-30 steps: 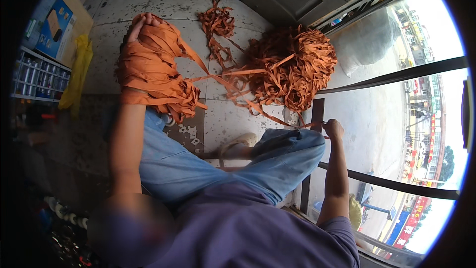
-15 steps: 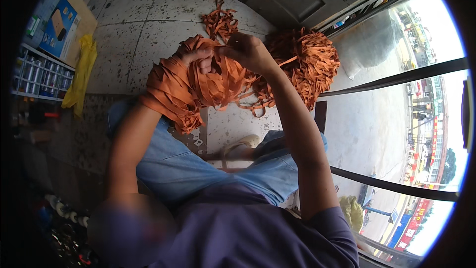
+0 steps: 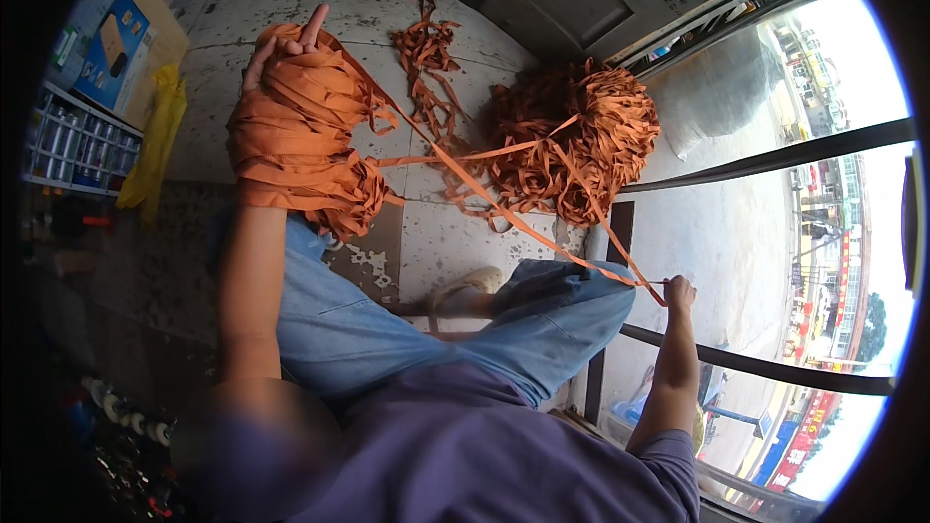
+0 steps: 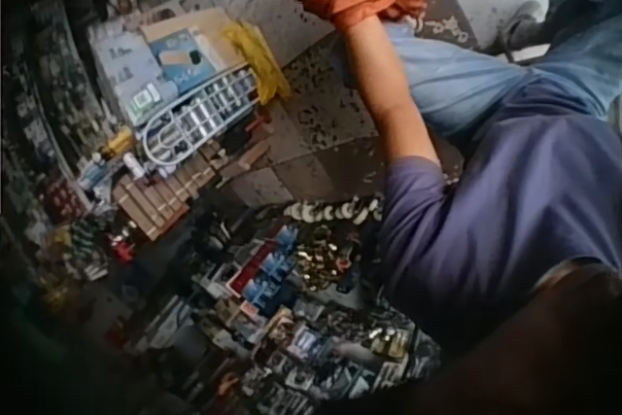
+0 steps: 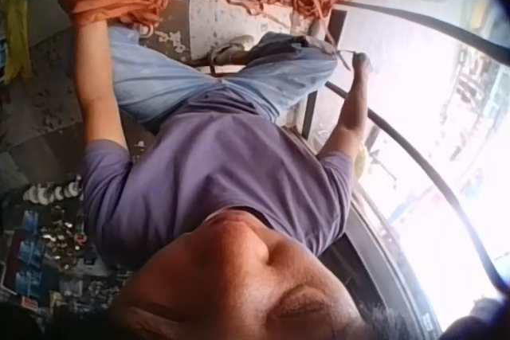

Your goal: The person sits on the floor and gathers loose orange straps, repeatedly pulling and folding them into a compact bundle. The person then stands, carries the bundle to a white sack, and places it inside.

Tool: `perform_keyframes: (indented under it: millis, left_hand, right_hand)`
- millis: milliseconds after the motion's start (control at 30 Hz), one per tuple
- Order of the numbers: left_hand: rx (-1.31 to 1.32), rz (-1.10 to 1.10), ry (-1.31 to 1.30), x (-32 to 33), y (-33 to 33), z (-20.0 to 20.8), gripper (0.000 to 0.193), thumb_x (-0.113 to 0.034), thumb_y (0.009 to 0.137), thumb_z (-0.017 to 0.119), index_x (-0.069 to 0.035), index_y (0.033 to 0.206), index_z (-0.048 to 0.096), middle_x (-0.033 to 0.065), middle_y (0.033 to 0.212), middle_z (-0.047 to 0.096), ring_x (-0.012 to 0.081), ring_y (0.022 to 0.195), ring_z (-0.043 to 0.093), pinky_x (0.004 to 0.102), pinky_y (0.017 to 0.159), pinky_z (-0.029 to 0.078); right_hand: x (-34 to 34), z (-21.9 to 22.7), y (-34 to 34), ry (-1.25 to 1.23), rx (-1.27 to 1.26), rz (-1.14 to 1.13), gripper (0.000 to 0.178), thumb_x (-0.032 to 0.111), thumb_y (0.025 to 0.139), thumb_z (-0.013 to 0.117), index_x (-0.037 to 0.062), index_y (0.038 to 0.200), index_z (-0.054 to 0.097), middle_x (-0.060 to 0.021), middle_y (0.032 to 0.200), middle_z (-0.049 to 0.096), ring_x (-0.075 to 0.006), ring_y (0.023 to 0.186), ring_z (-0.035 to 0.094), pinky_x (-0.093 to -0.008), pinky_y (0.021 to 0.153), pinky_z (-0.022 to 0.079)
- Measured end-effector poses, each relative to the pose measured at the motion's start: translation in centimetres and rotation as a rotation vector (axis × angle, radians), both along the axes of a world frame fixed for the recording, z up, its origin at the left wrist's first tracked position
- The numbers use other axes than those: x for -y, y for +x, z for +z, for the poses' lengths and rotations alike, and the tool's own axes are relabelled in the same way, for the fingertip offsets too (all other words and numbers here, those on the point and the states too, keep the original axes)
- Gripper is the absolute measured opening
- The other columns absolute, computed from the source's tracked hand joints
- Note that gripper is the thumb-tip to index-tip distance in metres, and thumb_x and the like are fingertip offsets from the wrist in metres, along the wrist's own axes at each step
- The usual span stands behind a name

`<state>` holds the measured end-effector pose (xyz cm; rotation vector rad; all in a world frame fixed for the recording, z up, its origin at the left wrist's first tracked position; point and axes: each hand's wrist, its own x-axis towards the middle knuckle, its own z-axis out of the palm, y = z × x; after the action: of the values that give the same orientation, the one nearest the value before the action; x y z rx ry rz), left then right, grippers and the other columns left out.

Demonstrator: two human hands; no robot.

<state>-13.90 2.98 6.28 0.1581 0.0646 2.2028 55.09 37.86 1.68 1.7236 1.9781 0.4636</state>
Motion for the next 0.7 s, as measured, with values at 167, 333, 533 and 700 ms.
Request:
perform_keyframes:
  millis: [167,333,533,700]
  left_hand:
    - [-0.383,-0.178,0.172,-0.7,0.7,0.0,0.058,-0.008,0.091,0.05,-0.001,0.14,0.023,0.0139,0.133,0.047,0.0074,0.08,0.054,0.0294,0.085,0.043]
    - [-0.505,-0.287,0.117,-0.4,1.5,-1.8,0.042,-0.013,0.088,0.05,-0.011,0.13,0.046,0.0146,0.122,0.054,0.0252,0.104,0.056,0.0375,0.097,0.042]
    - [-0.388,-0.301,-0.169,-1.8,7.3,1.4,0.035,-0.021,0.087,0.054,-0.002,0.116,0.051,0.0053,0.082,0.055,0.0149,0.072,0.053,0.0334,0.089,0.043]
    - [-0.414,-0.509,0.012,-2.5,6.8,0.2,0.033,-0.022,0.09,0.054,0.0,0.114,0.052,-0.0036,0.06,0.043,0.0072,0.055,0.045,0.0274,0.085,0.043]
  right_hand:
    - [7.5,3.5,-23.3,-0.618,-0.13,0.568,0.019,0.023,0.075,0.063,0.0067,0.084,0.065,-0.0149,0.081,0.066,-0.0295,0.078,0.064,-0.0404,0.067,0.051]
    - [17.9,12.6,-43.0,-1.252,-1.031,0.965,0.019,0.022,0.086,0.06,0.0045,0.09,0.064,-0.0094,0.075,0.062,-0.0189,0.065,0.06,-0.0324,0.061,0.047]
    - [17.3,15.0,-54.9,-0.678,-1.139,1.354,0.029,0.028,0.087,0.061,0.0,0.093,0.064,-0.0071,0.073,0.066,-0.0146,0.063,0.062,-0.0282,0.058,0.049]
    - [16.0,12.2,-53.8,-1.071,-1.166,0.693,0.046,0.046,0.089,0.054,0.0013,0.101,0.061,-0.0083,0.065,0.063,-0.0081,0.046,0.048,-0.0233,0.043,0.039]
